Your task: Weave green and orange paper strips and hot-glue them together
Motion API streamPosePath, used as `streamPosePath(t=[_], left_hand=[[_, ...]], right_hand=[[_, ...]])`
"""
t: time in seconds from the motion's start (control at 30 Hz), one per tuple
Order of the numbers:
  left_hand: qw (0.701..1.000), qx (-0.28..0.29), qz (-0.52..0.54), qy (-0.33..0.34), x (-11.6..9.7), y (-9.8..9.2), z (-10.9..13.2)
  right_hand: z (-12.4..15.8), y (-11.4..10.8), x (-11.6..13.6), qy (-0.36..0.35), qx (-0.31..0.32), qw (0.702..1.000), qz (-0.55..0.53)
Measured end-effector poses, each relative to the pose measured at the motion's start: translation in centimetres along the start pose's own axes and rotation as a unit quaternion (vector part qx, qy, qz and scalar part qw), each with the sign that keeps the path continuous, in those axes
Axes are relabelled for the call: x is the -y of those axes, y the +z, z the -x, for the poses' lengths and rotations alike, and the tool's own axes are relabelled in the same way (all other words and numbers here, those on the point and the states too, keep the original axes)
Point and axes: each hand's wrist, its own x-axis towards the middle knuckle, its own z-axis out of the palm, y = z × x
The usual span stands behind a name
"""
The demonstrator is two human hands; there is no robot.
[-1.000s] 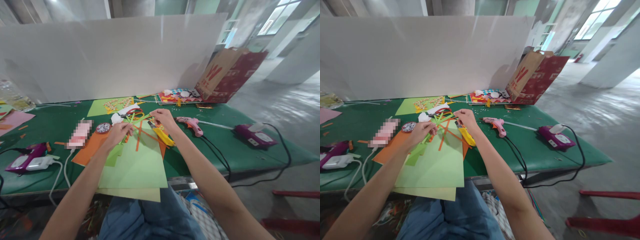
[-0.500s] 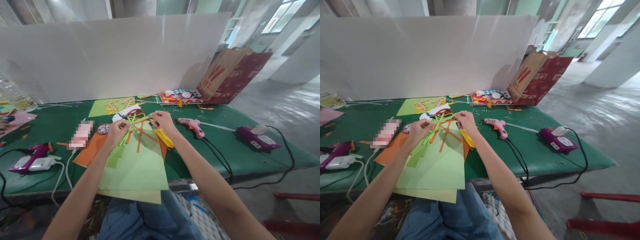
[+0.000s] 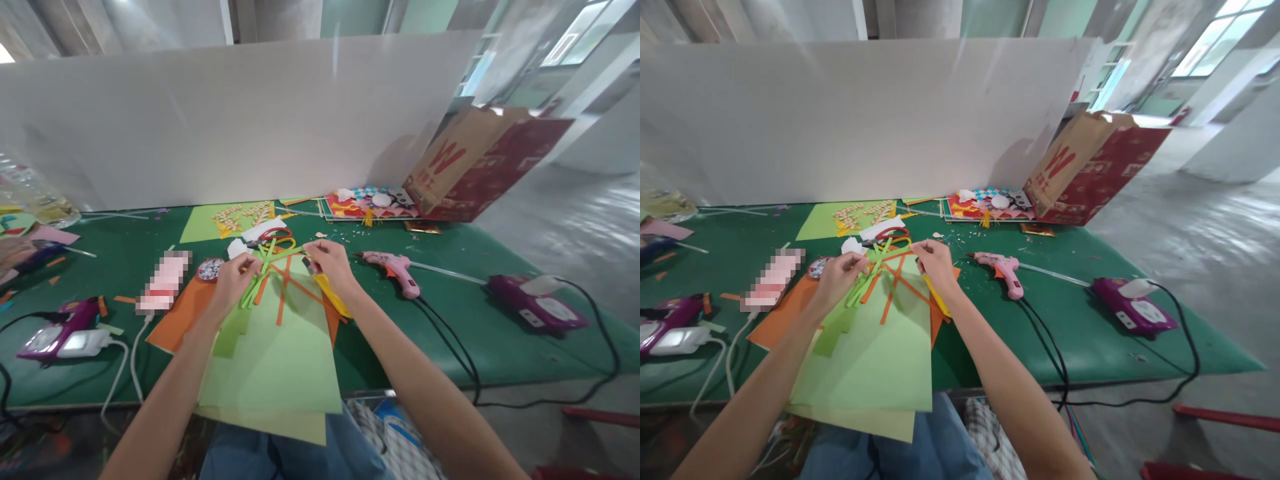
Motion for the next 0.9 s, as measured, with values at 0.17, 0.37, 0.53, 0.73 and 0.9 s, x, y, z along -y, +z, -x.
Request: streamPosePath(t=[0.17,0.37,0.53,0.73,0.9], left_hand=[[0.999,-0.002,-0.031,0.011,0.0,-0.2,0.2],[0.990,0.008,-0.132,-0.048,0.7,-1.1,0.5],[0.966,0.057,-0.233,-0.100,0.9,-1.4,0.6],[0.969,0.109,-0.187,-0.116,1.5,-1.1,0.6],[0.970,0.111,-0.165,-0.141,1.4,-1.3,0.6]], right_hand=[[0.0,0.2,-0.5,0.011,0.017,1.000,0.004],[0.3,0.4,-0.3,0.038,0.010,0.999,0.022],[-0.1,-0.4,0.1,0.043,-0.032,0.998,0.014],[-0.6,-0.5,0.1,0.060,-0.035,0.997,-0.020],[-0.3,-0.2,-0.3,0.051,-0.005,0.999,-0.002]])
